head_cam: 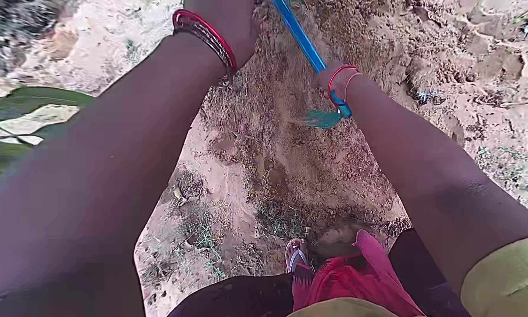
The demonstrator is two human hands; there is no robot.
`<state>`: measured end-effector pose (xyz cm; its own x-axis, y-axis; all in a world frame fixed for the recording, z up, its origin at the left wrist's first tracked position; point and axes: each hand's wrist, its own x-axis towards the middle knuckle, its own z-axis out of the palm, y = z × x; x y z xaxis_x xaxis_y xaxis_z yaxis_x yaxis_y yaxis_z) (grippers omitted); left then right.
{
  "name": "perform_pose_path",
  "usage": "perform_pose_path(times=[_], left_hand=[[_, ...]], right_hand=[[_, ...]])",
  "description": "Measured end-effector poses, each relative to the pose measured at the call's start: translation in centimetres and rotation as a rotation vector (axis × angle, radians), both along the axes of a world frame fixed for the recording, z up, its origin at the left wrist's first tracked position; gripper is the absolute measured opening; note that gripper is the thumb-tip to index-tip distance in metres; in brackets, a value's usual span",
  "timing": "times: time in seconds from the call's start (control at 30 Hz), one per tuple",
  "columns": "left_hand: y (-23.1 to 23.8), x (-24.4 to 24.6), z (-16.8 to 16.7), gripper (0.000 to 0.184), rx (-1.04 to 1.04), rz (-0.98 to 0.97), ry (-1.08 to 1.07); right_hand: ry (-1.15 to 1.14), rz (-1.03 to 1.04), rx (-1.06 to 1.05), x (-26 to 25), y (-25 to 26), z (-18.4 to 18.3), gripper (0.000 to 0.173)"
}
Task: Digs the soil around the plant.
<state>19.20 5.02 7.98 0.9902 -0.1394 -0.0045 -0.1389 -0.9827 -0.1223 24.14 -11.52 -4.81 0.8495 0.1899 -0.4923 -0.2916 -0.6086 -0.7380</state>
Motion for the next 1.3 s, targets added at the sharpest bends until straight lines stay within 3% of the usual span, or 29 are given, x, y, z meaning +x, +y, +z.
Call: perform_pose_path(times=[0.07, 0.2, 0.3, 0.37, 0.5, 0.63, 0.7, 0.83, 1.07, 1.17, 1.3], left_hand=[[0.0, -5.6, -1.3, 0.057, 0.034, -0.109, 0.198], [0.0, -20.5, -4.5, 0.051, 0.070, -0.224, 0.601], [0.1, -27.6, -6.9, 0.044, -0.219, -0.392, 0.410], [-0.4, -27.7, -8.5, 0.044, -0.307, -0.345, 0.419], [-3.3, -22.4, -10.1, 0.054, -0.046, 0.012, 0.953], [-5.1, -21.8, -12.5, 0.056, -0.040, -0.049, 1.173], [-6.1, -21.5, -13.1, 0.056, -0.018, -0.098, 1.271], [-8.1, -19.9, -13.5, 0.056, -0.002, -0.192, 1.268], [-10.3, -20.3, -13.3, 0.042, -0.096, -0.272, 1.572], [-11.5, -23.1, -13.3, 0.042, -0.134, -0.257, 1.711], [-12.9, -27.1, -12.9, 0.042, -0.159, -0.308, 1.856]], right_hand=[[0.166, 0.022, 0.058, -2.9, -1.2, -3.9, 0.025], [0.295, 0.183, 0.027, -10.5, -2.2, -12.5, 0.042], [0.328, 0.346, -0.123, -14.8, -0.1, -15.6, 0.044], [0.361, 0.403, -0.245, -16.5, 1.4, -15.6, 0.046], [0.283, 0.322, -0.370, -19.4, 0.3, -21.4, 0.052], [0.227, 0.286, -0.312, -18.9, -1.0, -24.1, 0.049], [0.215, 0.277, -0.283, -18.1, -1.0, -24.2, 0.049], [0.224, 0.243, -0.307, -17.9, -0.8, -23.6, 0.047], [0.188, -0.106, -0.230, -17.5, -0.9, -20.5, 0.040], [0.003, -0.166, -0.199, -16.4, -0.7, -17.0, 0.037], [-0.310, -0.225, -0.157, -7.0, -1.3, -7.4, 0.035]])
